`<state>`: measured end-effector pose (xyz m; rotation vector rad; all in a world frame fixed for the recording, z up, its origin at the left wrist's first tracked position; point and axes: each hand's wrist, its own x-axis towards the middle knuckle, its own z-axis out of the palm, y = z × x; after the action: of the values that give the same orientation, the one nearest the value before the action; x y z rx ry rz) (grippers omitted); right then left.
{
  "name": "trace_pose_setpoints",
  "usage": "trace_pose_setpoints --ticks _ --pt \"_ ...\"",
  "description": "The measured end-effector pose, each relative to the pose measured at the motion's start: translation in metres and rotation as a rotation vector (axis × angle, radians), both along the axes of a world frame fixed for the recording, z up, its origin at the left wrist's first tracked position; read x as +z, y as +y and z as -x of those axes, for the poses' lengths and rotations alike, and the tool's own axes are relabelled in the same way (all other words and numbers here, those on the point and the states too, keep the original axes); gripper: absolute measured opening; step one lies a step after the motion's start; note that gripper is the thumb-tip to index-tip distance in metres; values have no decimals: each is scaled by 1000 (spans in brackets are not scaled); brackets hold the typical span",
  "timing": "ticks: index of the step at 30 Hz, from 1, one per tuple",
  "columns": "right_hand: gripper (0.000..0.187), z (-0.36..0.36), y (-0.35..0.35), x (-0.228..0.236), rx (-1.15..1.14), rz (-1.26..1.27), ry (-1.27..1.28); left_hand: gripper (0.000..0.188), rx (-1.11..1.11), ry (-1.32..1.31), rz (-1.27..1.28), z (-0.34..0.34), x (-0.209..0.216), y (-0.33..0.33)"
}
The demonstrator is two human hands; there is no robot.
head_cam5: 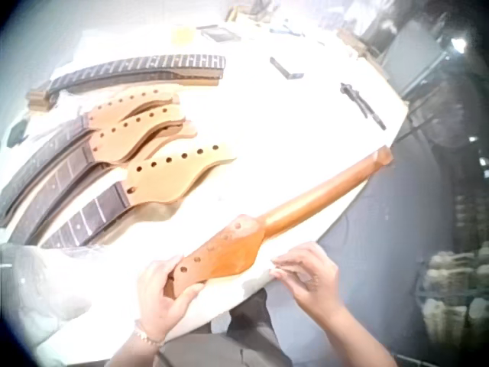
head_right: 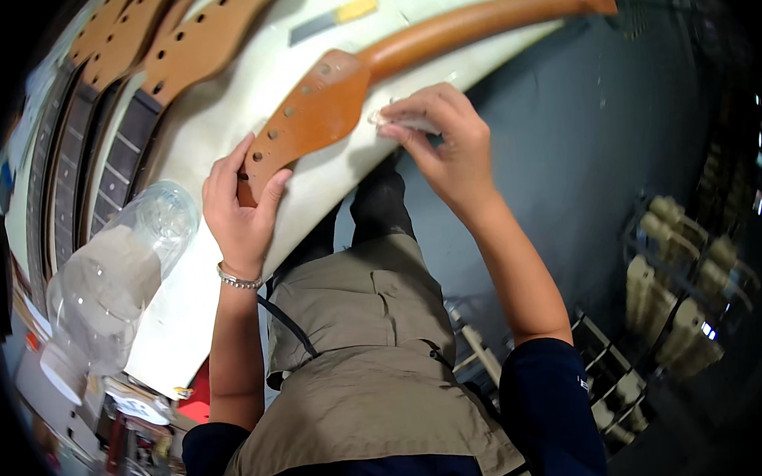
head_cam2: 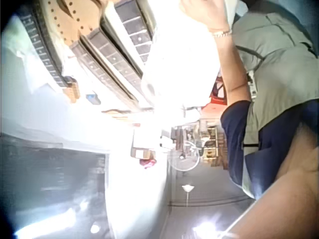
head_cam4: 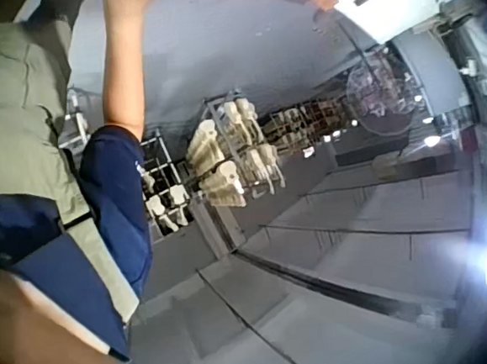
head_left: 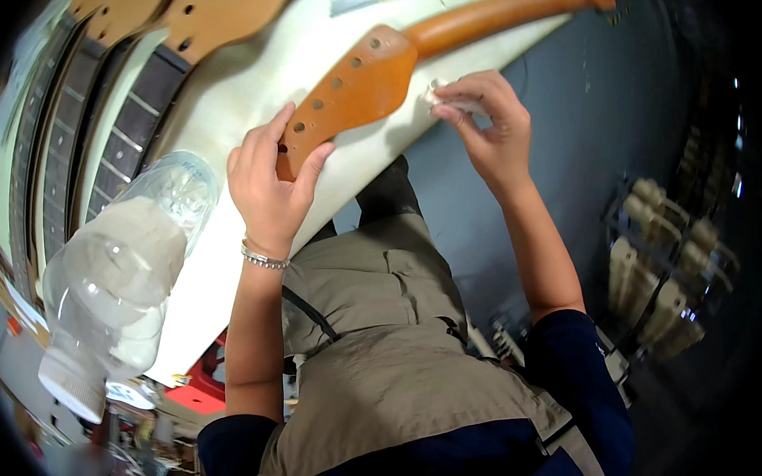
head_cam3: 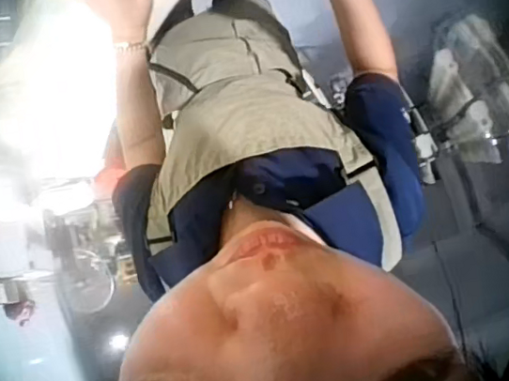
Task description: The person scrapes residue off the headstock of a guitar neck using a small metal blade. They then pour a liquid from a plastic bottle onto a cloth and wipe the headstock surface. The person repeats the scraping and wiping process on the same area.
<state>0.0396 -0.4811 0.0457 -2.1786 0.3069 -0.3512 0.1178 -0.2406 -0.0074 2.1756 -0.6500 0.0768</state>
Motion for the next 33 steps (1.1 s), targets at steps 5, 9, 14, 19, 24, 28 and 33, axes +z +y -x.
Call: trace_pose_setpoints --ticks 5,9,14,19,24,28,33 --pt "23 -55 -26 -3 465 261 -160 33 205 63 87 15 -2 -6" --pt "20 -94 -40 -20 851 334 -314 8 641 66 102 25 1 -29" --pt "20 -124 -49 -18 1166 334 -343 26 1004 0 -130 24 -6 -63" --pt "17 -134 -41 -22 1333 384 -448 31 1181 -71 -145 20 -17 -78" --pt "16 -141 -19 -30 1396 397 -497 35 1241 -156 -128 16 -18 -84" --pt "16 -146 -44 -28 1458 421 -453 34 1253 -126 -138 17 -16 -84" --pt "17 -147 -17 -31 1476 394 -471 22 1218 -111 -176 19 -18 -79"
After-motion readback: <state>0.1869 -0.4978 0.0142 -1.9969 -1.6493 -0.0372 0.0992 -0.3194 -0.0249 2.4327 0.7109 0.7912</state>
